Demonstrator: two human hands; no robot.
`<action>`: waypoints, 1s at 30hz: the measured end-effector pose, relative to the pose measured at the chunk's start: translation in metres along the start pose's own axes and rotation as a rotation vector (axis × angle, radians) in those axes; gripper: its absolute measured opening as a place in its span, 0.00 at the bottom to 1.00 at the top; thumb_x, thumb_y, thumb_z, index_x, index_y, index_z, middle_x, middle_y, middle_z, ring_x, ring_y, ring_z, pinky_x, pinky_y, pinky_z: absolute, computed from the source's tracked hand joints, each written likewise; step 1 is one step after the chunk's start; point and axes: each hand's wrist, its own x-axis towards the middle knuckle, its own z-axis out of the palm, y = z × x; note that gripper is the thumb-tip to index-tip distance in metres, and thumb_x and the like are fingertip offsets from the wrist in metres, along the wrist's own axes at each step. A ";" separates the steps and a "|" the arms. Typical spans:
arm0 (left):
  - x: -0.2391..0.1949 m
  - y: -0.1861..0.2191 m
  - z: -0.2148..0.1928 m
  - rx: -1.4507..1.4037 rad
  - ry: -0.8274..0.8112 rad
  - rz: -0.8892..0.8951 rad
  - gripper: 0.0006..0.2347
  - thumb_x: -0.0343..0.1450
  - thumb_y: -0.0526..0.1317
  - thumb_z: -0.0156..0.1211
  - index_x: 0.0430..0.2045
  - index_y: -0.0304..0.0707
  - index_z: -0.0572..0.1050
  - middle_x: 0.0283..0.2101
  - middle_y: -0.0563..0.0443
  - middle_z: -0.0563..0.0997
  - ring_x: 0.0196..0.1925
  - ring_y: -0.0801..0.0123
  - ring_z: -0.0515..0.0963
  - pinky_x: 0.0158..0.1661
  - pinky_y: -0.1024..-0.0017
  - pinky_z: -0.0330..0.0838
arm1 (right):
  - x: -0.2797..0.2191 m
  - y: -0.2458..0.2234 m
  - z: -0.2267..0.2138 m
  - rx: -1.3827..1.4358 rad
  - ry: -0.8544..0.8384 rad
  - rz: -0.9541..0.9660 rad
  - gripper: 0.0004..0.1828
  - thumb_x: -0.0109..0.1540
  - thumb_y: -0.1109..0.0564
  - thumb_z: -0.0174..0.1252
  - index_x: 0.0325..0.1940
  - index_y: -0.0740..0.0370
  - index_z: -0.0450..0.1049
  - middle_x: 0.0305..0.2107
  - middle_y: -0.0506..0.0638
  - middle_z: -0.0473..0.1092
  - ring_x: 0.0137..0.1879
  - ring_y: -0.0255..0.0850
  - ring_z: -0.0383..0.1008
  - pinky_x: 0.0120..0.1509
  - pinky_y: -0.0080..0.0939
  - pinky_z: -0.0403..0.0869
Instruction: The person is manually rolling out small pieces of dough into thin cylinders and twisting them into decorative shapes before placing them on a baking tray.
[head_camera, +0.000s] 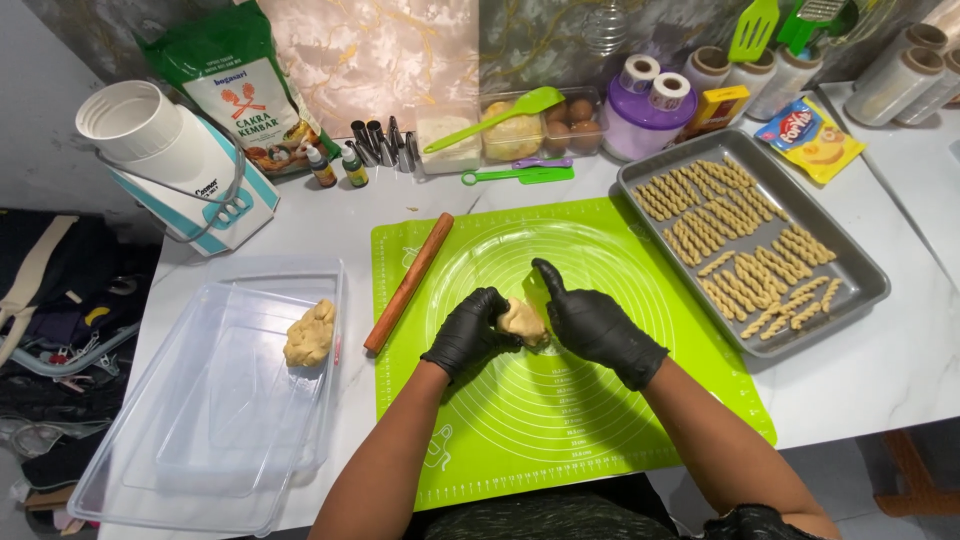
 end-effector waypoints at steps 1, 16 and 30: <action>-0.001 0.000 0.000 -0.004 0.005 -0.006 0.25 0.54 0.46 0.83 0.38 0.41 0.75 0.37 0.44 0.78 0.41 0.51 0.83 0.42 0.61 0.79 | -0.002 -0.002 0.001 -0.004 -0.005 -0.005 0.40 0.68 0.51 0.42 0.81 0.50 0.32 0.37 0.63 0.78 0.48 0.63 0.80 0.57 0.63 0.78; -0.006 0.054 -0.020 -1.135 -0.121 -0.285 0.10 0.66 0.34 0.46 0.11 0.39 0.67 0.25 0.38 0.78 0.30 0.51 0.80 0.30 0.68 0.70 | 0.021 -0.030 -0.015 0.511 -0.233 0.299 0.47 0.62 0.26 0.18 0.82 0.44 0.44 0.24 0.57 0.74 0.35 0.45 0.75 0.45 0.42 0.71; -0.008 0.036 -0.020 0.053 -0.046 -0.075 0.24 0.57 0.49 0.80 0.38 0.41 0.71 0.40 0.39 0.79 0.48 0.44 0.82 0.49 0.54 0.77 | -0.005 -0.006 -0.010 -0.003 -0.185 -0.064 0.41 0.68 0.57 0.41 0.81 0.60 0.30 0.42 0.68 0.77 0.52 0.65 0.79 0.58 0.63 0.76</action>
